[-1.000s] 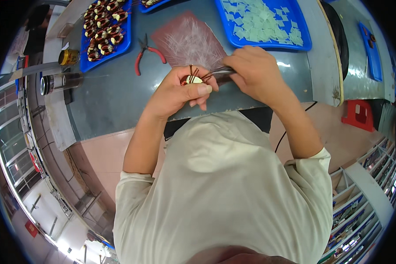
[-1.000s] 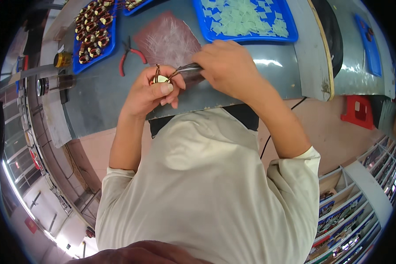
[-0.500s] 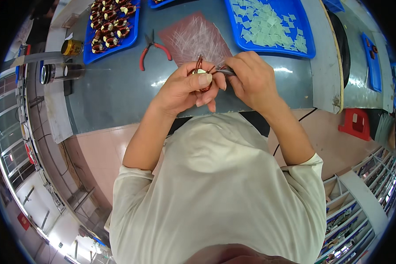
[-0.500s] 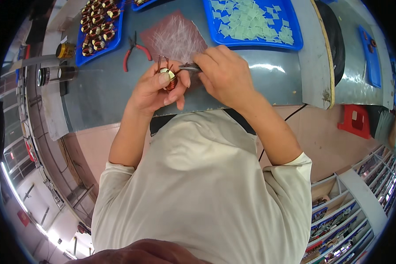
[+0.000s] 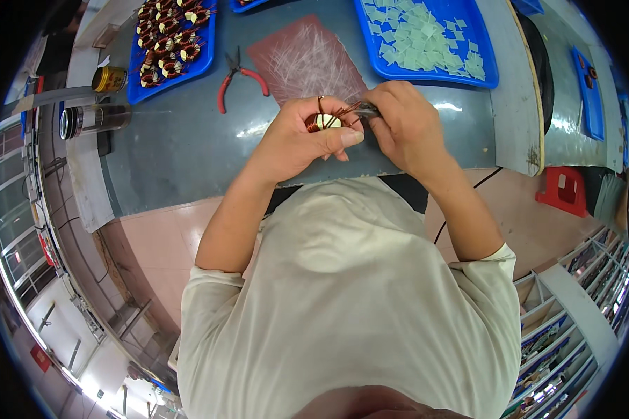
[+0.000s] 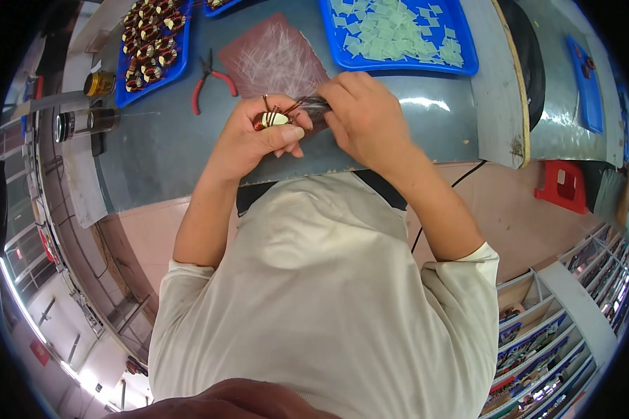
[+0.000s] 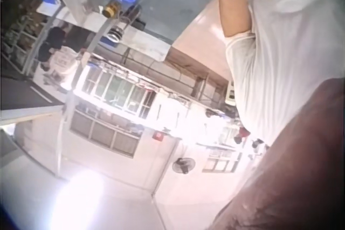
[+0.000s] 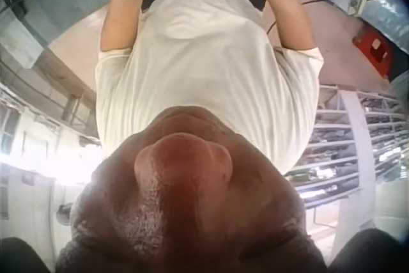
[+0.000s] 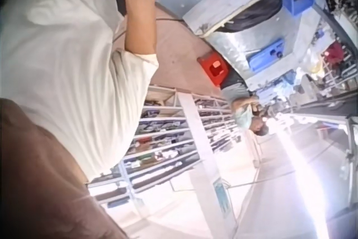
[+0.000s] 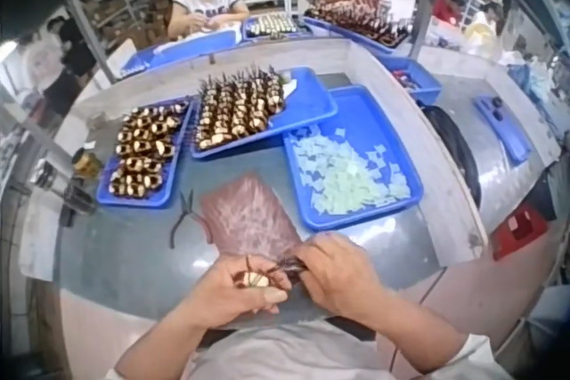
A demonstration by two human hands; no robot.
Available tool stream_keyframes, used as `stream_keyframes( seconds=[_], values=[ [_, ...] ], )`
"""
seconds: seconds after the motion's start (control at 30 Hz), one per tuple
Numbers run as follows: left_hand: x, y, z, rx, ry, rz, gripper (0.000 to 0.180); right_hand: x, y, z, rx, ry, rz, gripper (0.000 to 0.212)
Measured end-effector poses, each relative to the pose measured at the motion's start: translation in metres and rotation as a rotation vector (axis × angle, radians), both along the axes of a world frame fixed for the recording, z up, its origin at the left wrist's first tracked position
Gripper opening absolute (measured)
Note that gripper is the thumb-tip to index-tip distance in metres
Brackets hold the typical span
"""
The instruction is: The recorder is assembling small copper-wound electronic components by adding plastic spacers and using pliers.
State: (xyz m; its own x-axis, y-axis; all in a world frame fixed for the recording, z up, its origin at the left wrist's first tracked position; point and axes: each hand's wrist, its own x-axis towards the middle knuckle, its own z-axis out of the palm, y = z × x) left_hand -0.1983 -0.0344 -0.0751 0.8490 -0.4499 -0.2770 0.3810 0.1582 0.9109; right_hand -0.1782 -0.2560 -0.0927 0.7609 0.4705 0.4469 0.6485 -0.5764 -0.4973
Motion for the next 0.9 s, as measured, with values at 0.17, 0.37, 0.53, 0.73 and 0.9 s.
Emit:
stream_keyframes(
  seconds=[0.17, 0.37, 0.53, 0.73, 0.9],
  values=[
    [-0.001, -0.006, -0.003, 0.021, -0.097, 0.050, 0.023, -0.003, 0.003, -0.001, -0.009, 0.040, 0.001, 0.031],
    [-0.001, -0.005, -0.003, 0.084, -0.008, 0.030, 0.019, -0.006, 0.002, -0.003, 0.000, 0.051, -0.003, 0.027],
    [0.000, -0.007, 0.003, 0.141, -0.018, 0.037, 0.019, -0.004, 0.004, -0.004, -0.056, 0.055, -0.005, 0.023],
    [0.002, -0.009, 0.008, 0.286, -0.158, -0.014, 0.026, -0.009, 0.005, -0.002, -0.034, 0.119, -0.049, 0.016],
    [0.003, -0.013, -0.005, 0.200, -0.195, 0.204, 0.024, -0.010, 0.013, -0.005, -0.001, 0.190, -0.162, 0.013]
  ],
)
